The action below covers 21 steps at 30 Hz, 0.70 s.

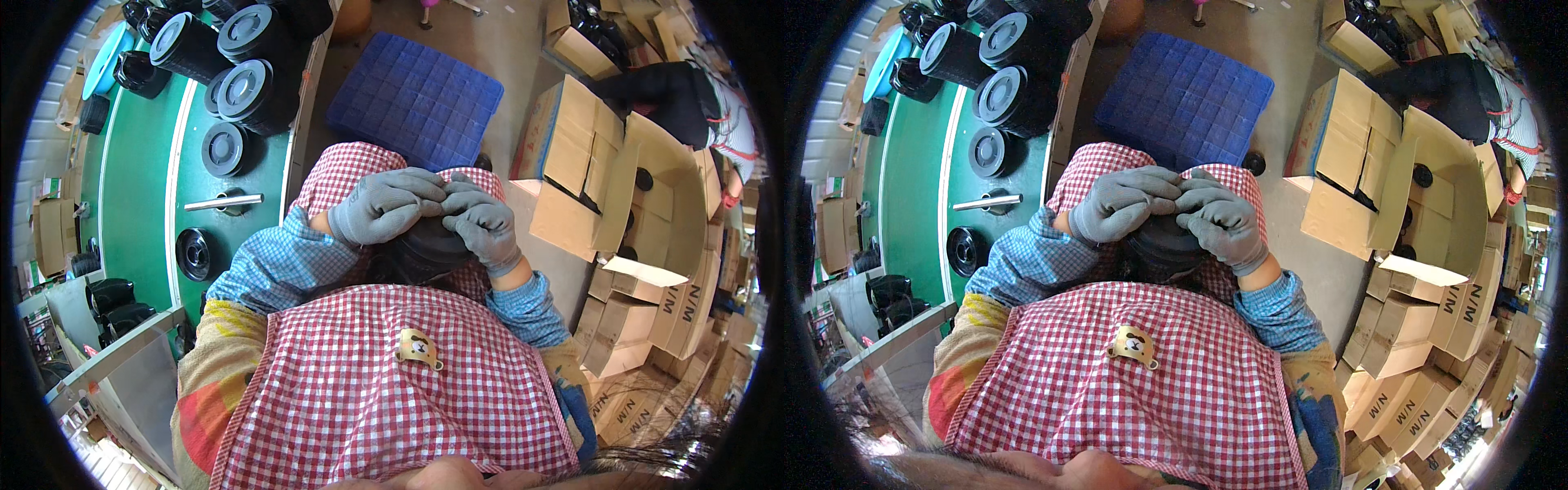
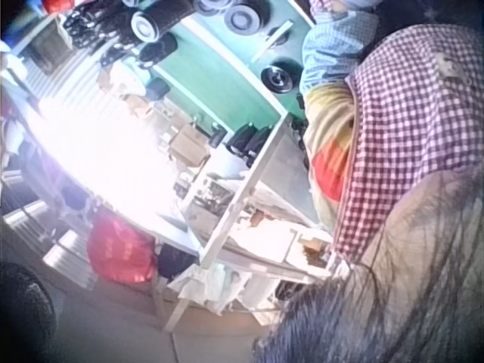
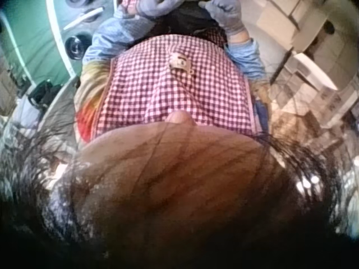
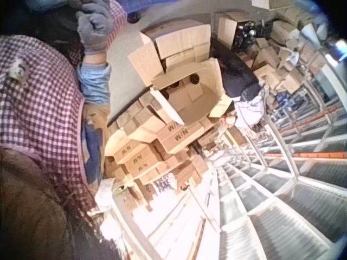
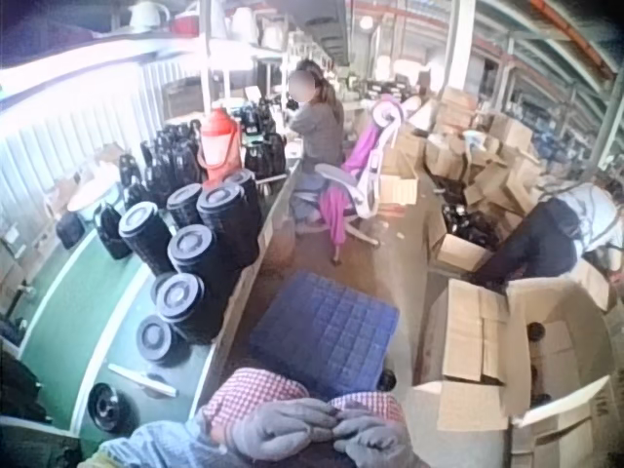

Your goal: The person repeatedly picks up small black ceramic pots from a cardboard box, uses a metal tool to smooth the rim, and places the finished items on a green table. The process is repeated for multiple pots.

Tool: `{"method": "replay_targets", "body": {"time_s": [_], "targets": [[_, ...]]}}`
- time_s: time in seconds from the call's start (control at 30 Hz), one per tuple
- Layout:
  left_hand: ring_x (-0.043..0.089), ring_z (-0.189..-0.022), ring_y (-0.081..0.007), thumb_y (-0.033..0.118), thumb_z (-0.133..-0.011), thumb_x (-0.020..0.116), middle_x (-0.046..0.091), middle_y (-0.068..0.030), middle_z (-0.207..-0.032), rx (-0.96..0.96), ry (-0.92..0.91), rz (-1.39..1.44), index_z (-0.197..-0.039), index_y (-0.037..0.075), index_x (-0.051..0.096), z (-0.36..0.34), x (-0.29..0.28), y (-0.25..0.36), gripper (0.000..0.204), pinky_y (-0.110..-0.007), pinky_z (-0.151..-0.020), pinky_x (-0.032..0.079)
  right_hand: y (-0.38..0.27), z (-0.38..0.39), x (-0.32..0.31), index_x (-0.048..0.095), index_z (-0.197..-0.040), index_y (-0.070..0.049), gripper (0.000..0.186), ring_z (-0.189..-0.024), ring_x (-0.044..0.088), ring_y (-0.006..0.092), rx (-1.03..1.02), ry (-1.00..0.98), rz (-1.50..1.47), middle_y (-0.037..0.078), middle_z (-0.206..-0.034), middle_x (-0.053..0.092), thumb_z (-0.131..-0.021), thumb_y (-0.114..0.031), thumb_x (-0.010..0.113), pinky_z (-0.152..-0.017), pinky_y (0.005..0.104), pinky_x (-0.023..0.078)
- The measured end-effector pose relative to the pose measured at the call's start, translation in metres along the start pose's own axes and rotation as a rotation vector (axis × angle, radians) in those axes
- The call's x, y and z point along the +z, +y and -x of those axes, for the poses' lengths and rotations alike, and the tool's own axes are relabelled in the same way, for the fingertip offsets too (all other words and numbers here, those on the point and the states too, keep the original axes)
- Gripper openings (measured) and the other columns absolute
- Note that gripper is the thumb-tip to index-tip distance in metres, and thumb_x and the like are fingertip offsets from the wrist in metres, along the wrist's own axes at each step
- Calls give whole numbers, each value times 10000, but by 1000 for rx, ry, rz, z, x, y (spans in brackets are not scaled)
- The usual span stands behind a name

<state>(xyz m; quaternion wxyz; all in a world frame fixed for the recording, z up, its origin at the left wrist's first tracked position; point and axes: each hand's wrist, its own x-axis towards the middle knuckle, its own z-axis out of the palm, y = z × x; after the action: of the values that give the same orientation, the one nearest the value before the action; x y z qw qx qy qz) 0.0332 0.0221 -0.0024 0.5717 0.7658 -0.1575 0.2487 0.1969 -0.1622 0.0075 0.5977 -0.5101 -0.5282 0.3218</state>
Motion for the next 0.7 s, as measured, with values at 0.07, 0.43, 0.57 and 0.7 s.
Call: {"method": "replay_targets", "body": {"time_s": [0.07, 0.43, 0.57, 0.7], "targets": [[625, -1199, -398, 119, -1003, 467, 681, -228, -1200, 5, -7, -6, -1082, -67, 728, 3, -1, 4, 330, -495, -1080, 460, 5, 3, 1, 760, -804, -3, 87, -1170, 637, 297, -15, -22, 17, 127, -1067, 742, -803, 16, 675, -1150, 465, 389], [603, -1228, -417, 165, -1020, 487, 674, -232, -1214, -102, -52, -207, -1107, -66, 701, 7, -1, 37, 327, -506, -1087, 455, 10, 2, -1, 762, -918, 4, 199, -1296, 570, 326, 32, -5, 6, 143, -1172, 715, -952, -155, 647, -1109, 444, 428], [581, -1294, -359, 283, -1090, 436, 631, -220, -1333, -265, 12, -4, -1189, -46, 690, 9, -25, 23, 428, -441, -1120, 431, -5, 8, 0, 735, -1099, 6, 324, -1307, 560, 328, -10, 52, 75, 161, -1281, 678, -997, -290, 650, -1129, 455, 400], [621, -1227, -339, 262, -1075, 489, 627, -220, -1330, -376, 56, 50, -1210, -53, 681, 22, -10, 16, 393, -400, -1059, 486, -23, 12, 12, 743, -1116, -22, 297, -1321, 546, 331, -41, -1, 299, 168, -1293, 673, -997, -262, 617, -1147, 465, 379]]}}
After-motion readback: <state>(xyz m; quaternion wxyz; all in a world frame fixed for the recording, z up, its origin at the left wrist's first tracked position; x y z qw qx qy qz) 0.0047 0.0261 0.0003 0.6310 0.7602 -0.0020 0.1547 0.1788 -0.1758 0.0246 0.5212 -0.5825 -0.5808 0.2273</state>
